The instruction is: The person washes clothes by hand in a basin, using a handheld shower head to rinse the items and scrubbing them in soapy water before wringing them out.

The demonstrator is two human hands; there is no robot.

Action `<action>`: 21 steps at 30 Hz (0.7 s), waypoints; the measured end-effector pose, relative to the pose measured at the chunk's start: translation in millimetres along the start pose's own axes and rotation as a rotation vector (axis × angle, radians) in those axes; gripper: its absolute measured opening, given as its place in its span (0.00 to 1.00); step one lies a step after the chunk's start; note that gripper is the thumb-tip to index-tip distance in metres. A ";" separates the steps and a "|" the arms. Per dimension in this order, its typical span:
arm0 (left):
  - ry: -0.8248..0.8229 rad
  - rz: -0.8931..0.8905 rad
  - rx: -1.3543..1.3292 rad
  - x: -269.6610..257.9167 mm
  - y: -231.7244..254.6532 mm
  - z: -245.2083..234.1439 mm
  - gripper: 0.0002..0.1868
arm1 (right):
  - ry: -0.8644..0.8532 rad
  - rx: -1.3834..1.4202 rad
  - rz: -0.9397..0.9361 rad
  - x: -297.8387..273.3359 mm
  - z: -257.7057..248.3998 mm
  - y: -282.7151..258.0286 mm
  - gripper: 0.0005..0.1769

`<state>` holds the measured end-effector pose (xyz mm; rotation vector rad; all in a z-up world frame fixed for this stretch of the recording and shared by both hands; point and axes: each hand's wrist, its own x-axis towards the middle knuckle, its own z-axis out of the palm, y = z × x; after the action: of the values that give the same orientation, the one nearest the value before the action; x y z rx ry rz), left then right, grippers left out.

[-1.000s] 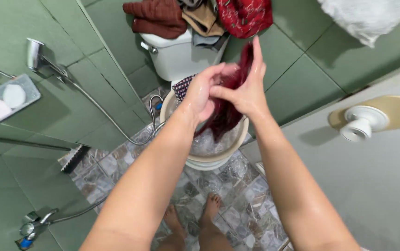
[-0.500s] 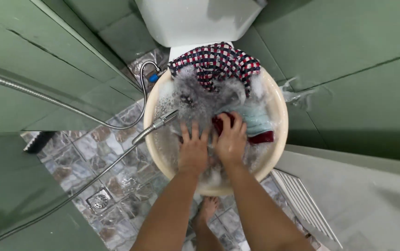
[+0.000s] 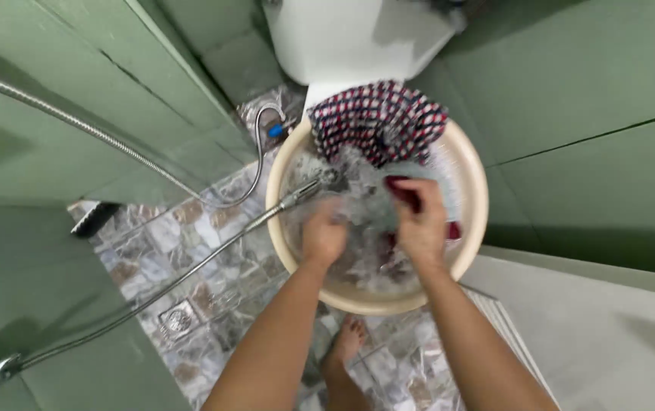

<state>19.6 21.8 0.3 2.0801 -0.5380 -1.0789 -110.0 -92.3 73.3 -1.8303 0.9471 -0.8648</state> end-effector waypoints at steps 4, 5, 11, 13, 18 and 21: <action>0.261 -0.226 -0.575 -27.1 37.6 -16.2 0.39 | 0.108 0.447 0.185 44.3 -114.7 -148.1 0.11; 0.221 -0.359 -0.596 -33.7 56.6 -20.4 0.42 | 0.106 0.541 0.178 47.0 -129.4 -188.3 0.11; -0.465 -0.485 -1.139 -78.4 100.9 -35.0 0.49 | 0.143 0.721 0.202 43.0 -186.3 -336.4 0.18; -0.662 -0.404 -1.047 -72.9 107.1 -36.4 0.47 | 0.089 0.548 0.198 45.4 -200.7 -332.9 0.22; -0.242 -0.128 -0.509 -81.3 118.6 -67.9 0.33 | -0.084 -0.539 0.114 53.0 -199.4 -214.8 0.27; -0.090 0.202 -0.091 -89.4 119.4 -68.1 0.31 | -0.017 -0.703 0.043 28.3 -151.4 -107.1 0.27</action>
<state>21.4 28.7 164.2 1.8609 -0.7137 -1.0618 -197.3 -139.3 232.5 -2.3798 1.3911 -0.5123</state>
